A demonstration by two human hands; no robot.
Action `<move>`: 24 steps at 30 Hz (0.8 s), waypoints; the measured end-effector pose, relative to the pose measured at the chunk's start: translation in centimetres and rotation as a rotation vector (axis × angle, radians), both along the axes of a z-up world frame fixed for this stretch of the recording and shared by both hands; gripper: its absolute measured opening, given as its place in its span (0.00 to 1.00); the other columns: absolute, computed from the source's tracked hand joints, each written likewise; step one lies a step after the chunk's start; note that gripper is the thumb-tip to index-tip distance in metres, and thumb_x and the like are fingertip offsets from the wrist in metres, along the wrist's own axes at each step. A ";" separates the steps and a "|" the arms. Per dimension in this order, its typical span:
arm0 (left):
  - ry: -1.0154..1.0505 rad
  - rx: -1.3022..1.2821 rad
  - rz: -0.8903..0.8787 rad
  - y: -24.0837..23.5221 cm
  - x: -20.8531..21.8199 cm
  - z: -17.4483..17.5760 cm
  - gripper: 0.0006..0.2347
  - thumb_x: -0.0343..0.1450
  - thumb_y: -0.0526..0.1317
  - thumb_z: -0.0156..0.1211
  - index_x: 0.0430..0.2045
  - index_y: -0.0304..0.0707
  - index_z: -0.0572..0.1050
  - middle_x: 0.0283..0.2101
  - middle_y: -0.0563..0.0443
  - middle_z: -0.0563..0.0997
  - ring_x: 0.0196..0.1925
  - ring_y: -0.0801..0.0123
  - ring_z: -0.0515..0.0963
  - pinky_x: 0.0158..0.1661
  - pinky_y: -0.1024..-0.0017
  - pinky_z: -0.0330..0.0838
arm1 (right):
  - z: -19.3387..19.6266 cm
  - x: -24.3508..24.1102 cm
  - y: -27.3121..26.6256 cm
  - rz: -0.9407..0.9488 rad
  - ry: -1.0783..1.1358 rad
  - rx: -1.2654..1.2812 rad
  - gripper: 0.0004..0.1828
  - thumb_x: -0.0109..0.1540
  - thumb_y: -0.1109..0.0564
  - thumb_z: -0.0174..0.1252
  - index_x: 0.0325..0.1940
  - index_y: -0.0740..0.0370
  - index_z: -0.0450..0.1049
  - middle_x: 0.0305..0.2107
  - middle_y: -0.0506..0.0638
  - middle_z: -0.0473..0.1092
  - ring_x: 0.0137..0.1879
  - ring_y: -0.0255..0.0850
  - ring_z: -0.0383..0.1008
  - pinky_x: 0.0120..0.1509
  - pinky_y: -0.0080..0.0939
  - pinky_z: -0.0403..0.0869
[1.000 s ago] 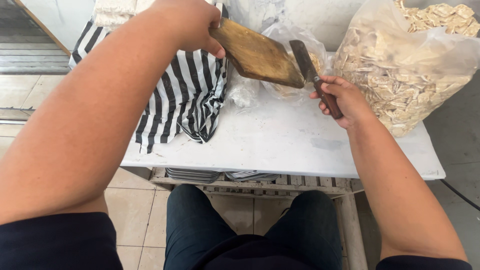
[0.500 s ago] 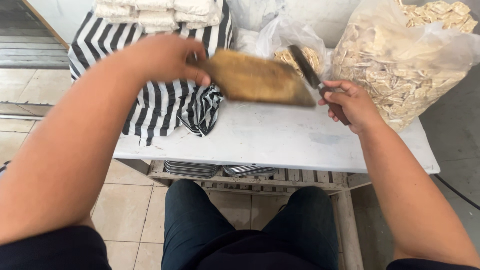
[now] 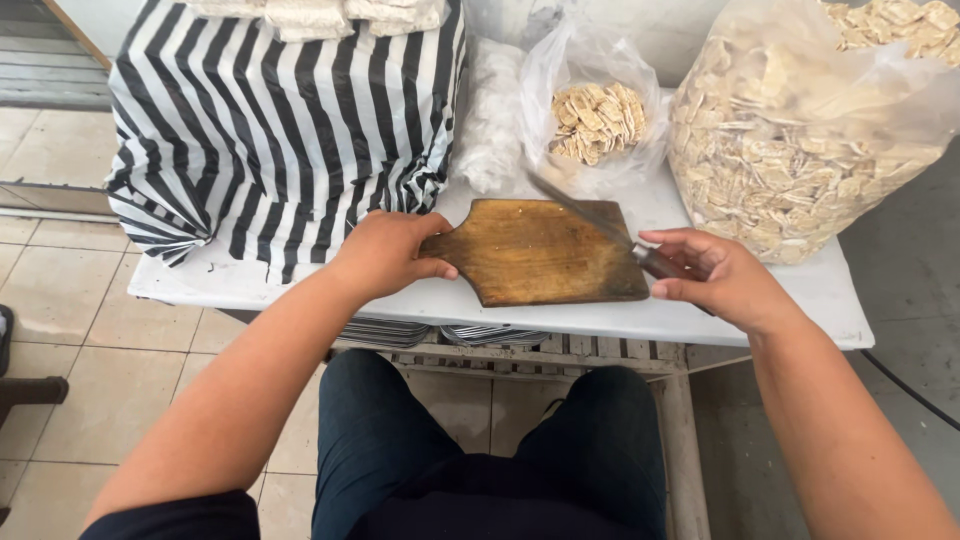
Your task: The person slices a block of white food on a wooden cutting board using a knife. The person then places the sliced pieces into a plastic bag and continues slicing another block of the same food.
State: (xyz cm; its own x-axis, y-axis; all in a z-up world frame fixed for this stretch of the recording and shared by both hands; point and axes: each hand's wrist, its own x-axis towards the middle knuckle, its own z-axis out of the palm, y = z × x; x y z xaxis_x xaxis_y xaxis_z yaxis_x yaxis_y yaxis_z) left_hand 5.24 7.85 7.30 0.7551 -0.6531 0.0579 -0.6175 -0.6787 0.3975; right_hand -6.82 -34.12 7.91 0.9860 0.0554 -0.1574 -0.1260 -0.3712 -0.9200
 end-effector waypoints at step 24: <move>-0.235 -0.502 -0.117 -11.9 1.6 2.1 0.14 0.71 0.39 0.63 0.49 0.35 0.76 0.48 0.39 0.78 0.52 0.49 0.78 0.53 0.57 0.71 | -2.7 14.6 -0.5 -0.131 -0.520 0.773 0.25 0.62 0.67 0.66 0.62 0.62 0.71 0.49 0.58 0.75 0.45 0.39 0.76 0.48 0.38 0.77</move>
State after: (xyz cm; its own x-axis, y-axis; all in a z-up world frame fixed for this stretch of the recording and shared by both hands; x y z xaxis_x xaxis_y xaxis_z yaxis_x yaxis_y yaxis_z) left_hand 6.86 -4.03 9.37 0.6090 -0.5802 0.5408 -0.7879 -0.3638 0.4969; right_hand 7.78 -34.66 5.25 0.9279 -0.1563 0.3386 0.3727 0.3540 -0.8578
